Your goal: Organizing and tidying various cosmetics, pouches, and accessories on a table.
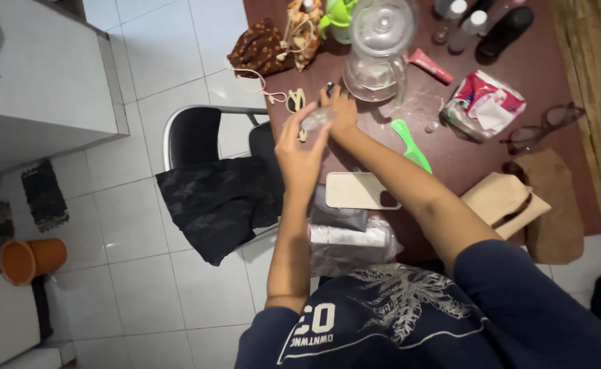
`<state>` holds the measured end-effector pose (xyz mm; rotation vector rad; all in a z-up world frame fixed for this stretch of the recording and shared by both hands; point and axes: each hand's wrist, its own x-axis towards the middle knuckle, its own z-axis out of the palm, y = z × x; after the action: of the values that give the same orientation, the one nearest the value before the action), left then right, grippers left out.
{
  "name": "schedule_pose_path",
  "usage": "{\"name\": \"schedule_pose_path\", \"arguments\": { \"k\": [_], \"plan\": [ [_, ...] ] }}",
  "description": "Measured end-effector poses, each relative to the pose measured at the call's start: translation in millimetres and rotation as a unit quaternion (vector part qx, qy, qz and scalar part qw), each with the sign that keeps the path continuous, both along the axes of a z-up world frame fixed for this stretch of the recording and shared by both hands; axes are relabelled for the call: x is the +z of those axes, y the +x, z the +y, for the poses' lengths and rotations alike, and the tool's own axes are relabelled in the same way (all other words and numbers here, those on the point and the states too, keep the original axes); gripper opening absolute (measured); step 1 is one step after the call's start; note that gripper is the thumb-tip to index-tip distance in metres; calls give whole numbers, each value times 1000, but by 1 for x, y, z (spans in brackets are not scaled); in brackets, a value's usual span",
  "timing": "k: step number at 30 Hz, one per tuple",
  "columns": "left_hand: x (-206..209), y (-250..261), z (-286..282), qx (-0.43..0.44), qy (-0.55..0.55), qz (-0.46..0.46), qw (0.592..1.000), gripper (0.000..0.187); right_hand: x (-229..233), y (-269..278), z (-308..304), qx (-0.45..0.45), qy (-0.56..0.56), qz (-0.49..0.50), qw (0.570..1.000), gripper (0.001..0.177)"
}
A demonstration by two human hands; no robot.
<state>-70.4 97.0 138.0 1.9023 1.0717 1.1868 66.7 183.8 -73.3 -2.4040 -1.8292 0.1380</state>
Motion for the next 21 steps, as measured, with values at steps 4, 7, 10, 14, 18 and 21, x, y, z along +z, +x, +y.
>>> {"name": "schedule_pose_path", "arguments": {
  "k": [4,7,10,14,18,21],
  "plan": [
    [6,56,-15,-61,31,-17,997,40,-28,10,-59,76,147,16,986,50],
    [-9,106,-19,-146,41,-21,988,47,-56,28,-109,110,219,243,939,30],
    [-26,163,-15,-219,106,3,970,49,-3,67,-177,79,134,444,882,23],
    [-87,237,4,-255,114,25,960,52,116,138,-275,123,26,118,985,32],
    [-143,288,25,-203,71,75,974,48,156,220,-345,33,121,99,987,45],
    [-205,313,46,-147,87,80,982,48,163,262,-354,-43,125,216,967,29]
  ]
}}
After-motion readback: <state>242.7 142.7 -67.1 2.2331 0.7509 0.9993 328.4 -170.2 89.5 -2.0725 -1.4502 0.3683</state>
